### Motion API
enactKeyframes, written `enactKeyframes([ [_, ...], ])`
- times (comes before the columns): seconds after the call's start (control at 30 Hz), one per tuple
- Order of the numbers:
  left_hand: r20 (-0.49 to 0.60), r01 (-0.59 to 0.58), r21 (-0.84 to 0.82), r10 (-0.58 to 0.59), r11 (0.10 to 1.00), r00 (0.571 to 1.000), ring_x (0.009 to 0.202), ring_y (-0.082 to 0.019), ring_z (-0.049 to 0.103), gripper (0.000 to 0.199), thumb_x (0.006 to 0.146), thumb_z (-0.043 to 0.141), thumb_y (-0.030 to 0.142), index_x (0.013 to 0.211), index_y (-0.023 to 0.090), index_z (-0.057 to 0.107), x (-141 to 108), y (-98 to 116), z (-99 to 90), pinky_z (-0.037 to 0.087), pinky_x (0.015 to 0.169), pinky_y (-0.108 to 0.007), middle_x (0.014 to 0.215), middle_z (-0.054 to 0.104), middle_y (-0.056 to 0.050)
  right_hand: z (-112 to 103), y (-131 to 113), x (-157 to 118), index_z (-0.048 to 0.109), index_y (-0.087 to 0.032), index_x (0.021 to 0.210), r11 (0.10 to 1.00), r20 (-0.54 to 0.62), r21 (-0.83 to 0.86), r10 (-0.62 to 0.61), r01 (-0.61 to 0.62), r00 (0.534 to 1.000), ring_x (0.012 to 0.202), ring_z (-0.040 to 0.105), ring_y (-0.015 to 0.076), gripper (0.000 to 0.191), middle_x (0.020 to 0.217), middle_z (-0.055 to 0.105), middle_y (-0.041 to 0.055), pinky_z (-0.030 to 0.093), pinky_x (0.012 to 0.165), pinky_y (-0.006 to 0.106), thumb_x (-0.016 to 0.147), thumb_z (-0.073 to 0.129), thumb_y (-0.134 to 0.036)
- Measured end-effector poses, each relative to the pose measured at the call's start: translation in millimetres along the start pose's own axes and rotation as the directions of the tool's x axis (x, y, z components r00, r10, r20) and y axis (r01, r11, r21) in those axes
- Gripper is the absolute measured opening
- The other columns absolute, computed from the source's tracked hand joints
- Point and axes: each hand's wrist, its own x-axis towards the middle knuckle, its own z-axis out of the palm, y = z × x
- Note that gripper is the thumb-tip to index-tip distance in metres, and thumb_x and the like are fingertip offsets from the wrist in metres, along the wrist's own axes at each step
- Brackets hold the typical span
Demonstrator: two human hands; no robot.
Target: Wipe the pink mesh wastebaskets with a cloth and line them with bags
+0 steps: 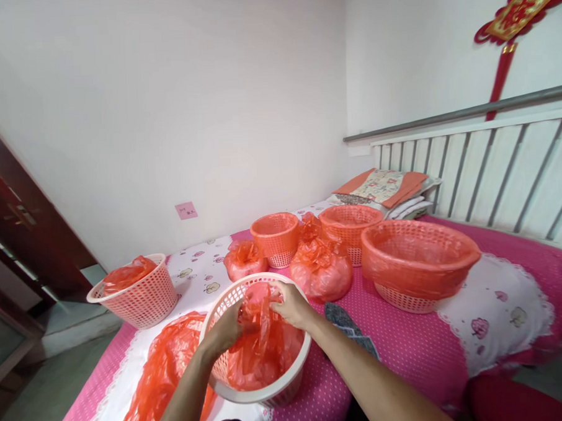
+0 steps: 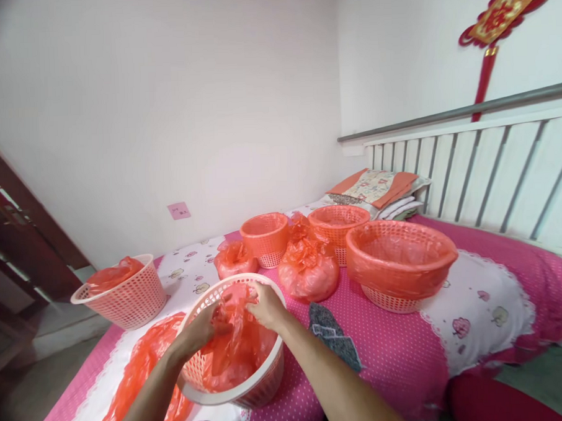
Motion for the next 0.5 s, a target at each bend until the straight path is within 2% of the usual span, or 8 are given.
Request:
enactKeyframes([
  [0.07, 0.099, 0.002, 0.043, -0.007, 0.999, 0.995, 0.053, -0.014, 0.053, 0.050, 0.060, 0.075, 0.012, 0.110, 0.019, 0.078, -1.9, 3.4, 8.7, 0.039, 0.048, -0.024, 0.063, 0.067, 0.005, 1.0, -5.1, -2.6, 0.073, -0.020, 0.090, 1.000, 0.059, -0.004, -0.030, 0.030, 0.998, 0.080, 0.068, 0.0203, 0.025, 0.084, 0.074, 0.0010, 0.056, 0.081, 0.035, 0.072, 0.065, -0.004],
  [0.1, 0.125, 0.004, 0.043, -0.009, 0.999, 0.992, 0.050, -0.013, 0.050, 0.041, 0.060, 0.070, 0.011, 0.099, 0.018, 0.079, -1.7, 4.2, 14.0, 0.035, 0.046, -0.023, 0.060, 0.065, 0.005, 0.8, -8.2, -4.1, 0.071, -0.020, 0.079, 0.999, 0.087, -0.003, -0.046, 0.046, 0.995, 0.074, 0.065, 0.0183, 0.019, 0.075, 0.070, -0.0013, 0.054, 0.077, 0.033, 0.072, 0.064, -0.004],
  [0.17, 0.131, 0.007, 0.024, -0.010, 1.000, 0.991, 0.045, -0.011, 0.044, 0.023, 0.058, 0.065, 0.010, 0.077, 0.017, 0.075, 0.4, 3.8, 24.3, 0.029, 0.044, -0.023, 0.054, 0.060, 0.006, -0.9, -14.2, -7.5, 0.067, -0.020, 0.070, 0.997, 0.134, 0.007, -0.079, 0.079, 0.988, 0.068, 0.061, 0.0156, 0.017, 0.067, 0.066, -0.0038, 0.052, 0.071, 0.029, 0.074, 0.062, -0.004],
  [0.23, 0.065, 0.004, -0.012, -0.003, 1.000, 0.998, 0.043, -0.010, 0.040, 0.010, 0.058, 0.064, 0.012, 0.066, 0.018, 0.068, 4.2, 1.7, 30.4, 0.027, 0.043, -0.023, 0.051, 0.056, 0.006, -4.5, -18.5, -10.5, 0.070, -0.020, 0.077, 0.993, 0.140, 0.058, -0.114, 0.107, 0.983, 0.074, 0.064, 0.0155, 0.016, 0.075, 0.070, -0.0030, 0.053, 0.074, 0.028, 0.077, 0.062, -0.006],
  [0.3, -0.051, -0.015, -0.068, 0.011, 0.998, 0.999, 0.045, -0.011, 0.045, 0.006, 0.061, 0.065, 0.017, 0.067, 0.018, 0.066, 8.1, 0.5, 29.7, 0.031, 0.044, -0.023, 0.052, 0.056, 0.005, -9.4, -19.7, -12.2, 0.074, -0.020, 0.095, 0.983, 0.074, 0.151, -0.119, 0.107, 0.990, 0.084, 0.069, 0.0170, 0.020, 0.094, 0.076, 0.0010, 0.056, 0.081, 0.031, 0.080, 0.063, -0.012],
  [0.4, -0.245, -0.081, -0.177, 0.036, 0.981, 0.969, 0.057, -0.017, 0.060, 0.014, 0.071, 0.065, 0.032, 0.078, 0.020, 0.065, 10.5, 4.0, 19.0, 0.045, 0.054, -0.026, 0.060, 0.063, 0.002, -17.9, -17.0, -12.2, 0.071, -0.021, 0.120, 0.967, -0.031, 0.251, -0.037, 0.044, 0.999, 0.097, 0.072, 0.0199, 0.036, 0.118, 0.075, 0.0079, 0.059, 0.089, 0.037, 0.085, 0.063, -0.019],
  [0.5, -0.361, -0.167, -0.258, 0.066, 0.952, 0.930, 0.071, -0.020, 0.068, 0.023, 0.078, 0.066, 0.043, 0.083, 0.020, 0.063, 6.7, 13.0, 10.2, 0.051, 0.063, -0.028, 0.074, 0.072, -0.002, -23.5, -17.3, -13.2, 0.067, -0.024, 0.133, 0.973, 0.029, 0.229, -0.002, -0.005, 1.000, 0.117, 0.070, 0.0251, 0.049, 0.133, 0.071, 0.0106, 0.057, 0.101, 0.045, 0.084, 0.068, -0.021],
])
